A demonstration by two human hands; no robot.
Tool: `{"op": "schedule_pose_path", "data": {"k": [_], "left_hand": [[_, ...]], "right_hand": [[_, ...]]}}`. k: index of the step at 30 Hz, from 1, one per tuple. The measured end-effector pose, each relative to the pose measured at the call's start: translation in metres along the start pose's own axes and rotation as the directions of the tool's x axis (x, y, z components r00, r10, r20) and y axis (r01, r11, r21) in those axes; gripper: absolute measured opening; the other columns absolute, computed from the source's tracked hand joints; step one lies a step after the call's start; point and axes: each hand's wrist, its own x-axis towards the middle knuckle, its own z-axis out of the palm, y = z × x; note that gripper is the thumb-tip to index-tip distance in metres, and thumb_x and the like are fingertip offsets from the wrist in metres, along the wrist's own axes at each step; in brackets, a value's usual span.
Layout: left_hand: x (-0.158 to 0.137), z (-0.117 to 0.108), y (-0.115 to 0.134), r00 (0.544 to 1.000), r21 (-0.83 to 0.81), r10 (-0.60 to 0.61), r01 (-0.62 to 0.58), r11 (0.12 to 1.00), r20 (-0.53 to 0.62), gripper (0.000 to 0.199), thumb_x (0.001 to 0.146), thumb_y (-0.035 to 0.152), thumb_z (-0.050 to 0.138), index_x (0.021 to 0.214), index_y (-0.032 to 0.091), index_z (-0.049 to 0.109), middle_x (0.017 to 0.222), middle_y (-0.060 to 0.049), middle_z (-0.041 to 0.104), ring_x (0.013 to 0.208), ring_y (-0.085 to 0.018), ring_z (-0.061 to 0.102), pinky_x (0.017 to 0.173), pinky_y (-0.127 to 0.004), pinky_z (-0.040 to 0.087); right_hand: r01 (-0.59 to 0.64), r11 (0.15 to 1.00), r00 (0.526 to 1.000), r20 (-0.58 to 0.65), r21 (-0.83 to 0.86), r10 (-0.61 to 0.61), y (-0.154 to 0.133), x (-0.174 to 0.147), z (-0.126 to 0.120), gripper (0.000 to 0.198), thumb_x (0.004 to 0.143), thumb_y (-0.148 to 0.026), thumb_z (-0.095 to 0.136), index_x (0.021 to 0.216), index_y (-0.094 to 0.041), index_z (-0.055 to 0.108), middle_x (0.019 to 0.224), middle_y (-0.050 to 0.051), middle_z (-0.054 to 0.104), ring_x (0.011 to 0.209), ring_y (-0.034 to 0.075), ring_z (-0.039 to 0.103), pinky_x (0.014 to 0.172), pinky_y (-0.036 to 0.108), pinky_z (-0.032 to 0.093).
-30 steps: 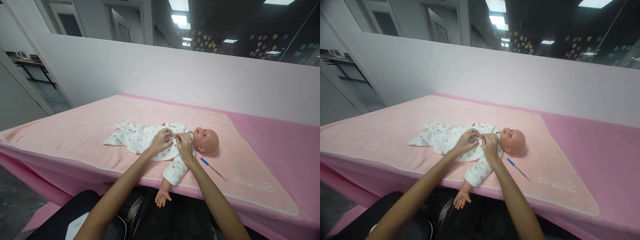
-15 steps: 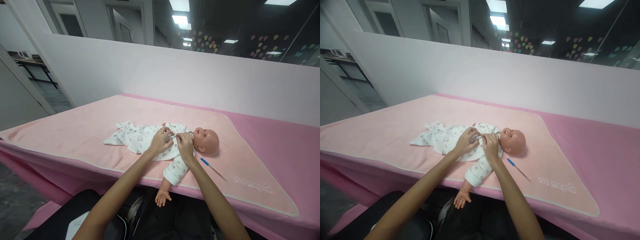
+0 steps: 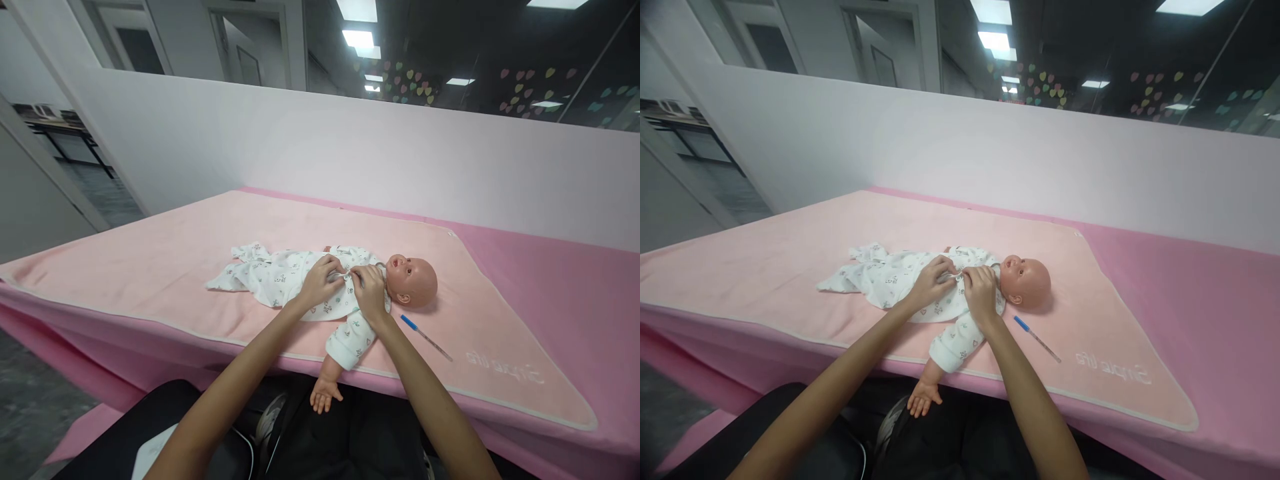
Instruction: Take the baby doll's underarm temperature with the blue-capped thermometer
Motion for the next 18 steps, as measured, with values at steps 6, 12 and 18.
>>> {"op": "schedule_pose_path", "data": {"k": [6,12,18], "left_hand": [[0.0002,-0.0025,0.0032,0.999,-0.003,0.019,-0.019,1.0,0.043,0.008,0.075,0.023,0.045,0.073,0.018,0.052,0.084,-0.003,0.051,0.08,-0.016,0.05,0.076,-0.031,0.042],[-0.0005,-0.0004,0.0003,0.997,0.12,0.076,-0.08,0.99,0.034,0.023,0.079,0.029,0.042,0.061,0.017,0.049,0.078,-0.004,0.05,0.072,-0.016,0.047,0.071,-0.033,0.04],[-0.0007,-0.0031,0.0019,0.989,0.253,0.037,0.001,0.967,-0.144,0.038,0.083,0.033,0.042,0.048,0.017,0.045,0.068,-0.003,0.052,0.069,-0.016,0.045,0.069,-0.033,0.035]], "right_hand": [[0.014,1.0,1.0,0.02,-0.003,-0.014,-0.0004,0.0003,-0.0001,0.014,0.087,-0.018,0.045,0.08,-0.02,0.056,0.077,0.002,0.061,0.077,0.017,0.052,0.075,0.031,0.038],[0.006,1.0,1.0,0.022,0.002,-0.006,-0.0011,0.0,-0.0005,0.013,0.087,-0.019,0.044,0.082,-0.02,0.056,0.079,0.002,0.061,0.078,0.017,0.051,0.074,0.03,0.039],[0.001,1.0,1.0,0.022,0.008,-0.001,-0.0022,0.0005,-0.0012,0.014,0.088,-0.021,0.043,0.083,-0.019,0.056,0.081,0.003,0.062,0.079,0.017,0.051,0.074,0.03,0.04]]}}
